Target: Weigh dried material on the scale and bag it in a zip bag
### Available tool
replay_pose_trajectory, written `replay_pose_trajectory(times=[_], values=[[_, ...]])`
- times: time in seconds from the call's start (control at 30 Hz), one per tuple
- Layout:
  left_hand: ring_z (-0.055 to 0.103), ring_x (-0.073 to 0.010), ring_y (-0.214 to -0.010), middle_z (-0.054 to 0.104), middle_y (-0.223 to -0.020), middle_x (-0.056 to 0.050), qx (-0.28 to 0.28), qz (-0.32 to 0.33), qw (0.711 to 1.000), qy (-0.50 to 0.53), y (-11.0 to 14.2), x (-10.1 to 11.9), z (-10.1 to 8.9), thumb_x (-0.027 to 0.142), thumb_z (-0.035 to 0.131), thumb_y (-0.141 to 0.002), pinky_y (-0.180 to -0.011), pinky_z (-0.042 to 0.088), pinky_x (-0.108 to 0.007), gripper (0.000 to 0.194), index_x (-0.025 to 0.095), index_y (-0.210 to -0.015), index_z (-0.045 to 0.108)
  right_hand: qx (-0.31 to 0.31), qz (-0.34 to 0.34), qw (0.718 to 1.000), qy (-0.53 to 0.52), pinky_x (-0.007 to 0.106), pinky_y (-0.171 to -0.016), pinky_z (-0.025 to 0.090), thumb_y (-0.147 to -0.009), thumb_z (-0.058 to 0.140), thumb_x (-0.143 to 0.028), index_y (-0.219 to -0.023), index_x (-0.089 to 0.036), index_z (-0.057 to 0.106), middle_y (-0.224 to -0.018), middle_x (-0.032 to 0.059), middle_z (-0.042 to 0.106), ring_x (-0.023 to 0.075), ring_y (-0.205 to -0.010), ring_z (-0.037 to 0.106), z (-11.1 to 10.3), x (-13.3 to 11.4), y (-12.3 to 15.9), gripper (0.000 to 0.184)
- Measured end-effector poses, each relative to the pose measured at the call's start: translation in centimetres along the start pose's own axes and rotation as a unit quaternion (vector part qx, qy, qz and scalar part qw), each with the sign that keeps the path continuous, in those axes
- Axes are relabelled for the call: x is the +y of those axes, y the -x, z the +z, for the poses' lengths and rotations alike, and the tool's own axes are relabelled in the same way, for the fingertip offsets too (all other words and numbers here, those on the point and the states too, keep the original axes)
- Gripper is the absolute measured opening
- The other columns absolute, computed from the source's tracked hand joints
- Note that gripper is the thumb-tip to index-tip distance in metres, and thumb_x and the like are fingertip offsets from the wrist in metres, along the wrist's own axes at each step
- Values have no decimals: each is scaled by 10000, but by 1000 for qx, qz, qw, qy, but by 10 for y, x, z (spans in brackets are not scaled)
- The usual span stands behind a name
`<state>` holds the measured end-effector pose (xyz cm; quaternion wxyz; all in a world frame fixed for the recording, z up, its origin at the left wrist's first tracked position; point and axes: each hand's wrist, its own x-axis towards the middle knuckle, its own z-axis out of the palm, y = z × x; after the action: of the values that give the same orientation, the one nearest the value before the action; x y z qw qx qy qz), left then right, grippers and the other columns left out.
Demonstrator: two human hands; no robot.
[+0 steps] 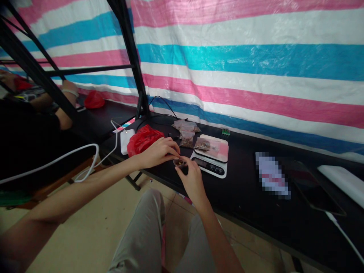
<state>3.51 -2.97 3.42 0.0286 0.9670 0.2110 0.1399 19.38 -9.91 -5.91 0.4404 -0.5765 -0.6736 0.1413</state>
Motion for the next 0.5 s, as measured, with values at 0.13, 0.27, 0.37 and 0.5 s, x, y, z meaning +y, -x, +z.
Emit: replay_pose_trajectory(times=[0.13,0.27,0.37,0.5], values=[[476,-159,-930,611,-980,-14,7,-6,1000,6,1,-7,2,312,481,-861,-761,315,-284,203,227,-908,660,2,15,1000,-16,360,-762,452,-757,583,-281,-1047,-191,578,-943,63,642,209,-828,580,-2,-1,0,303],[485,-169,-920,596,-977,-35,22,-43,999,-4,7,-23,13,324,514,-839,-793,339,-292,215,212,-984,628,34,26,998,-37,369,-799,450,-759,584,-298,-1050,-196,586,-1005,69,647,215,-876,590,-7,-3,1,309],[494,-183,-924,591,-960,-46,0,-52,999,-9,11,-31,31,365,573,-791,-794,351,-300,266,203,-997,620,78,34,995,-46,397,-836,442,-766,575,-342,-1071,-193,582,-1046,87,641,231,-920,589,-9,-2,1,339],[515,-161,-880,604,-918,-33,-1,-63,998,27,11,-34,54,355,574,-792,-751,366,-266,213,198,-919,640,89,46,994,-45,412,-854,437,-771,569,-368,-1084,-199,578,-1076,87,636,238,-956,586,-10,0,1,356]])
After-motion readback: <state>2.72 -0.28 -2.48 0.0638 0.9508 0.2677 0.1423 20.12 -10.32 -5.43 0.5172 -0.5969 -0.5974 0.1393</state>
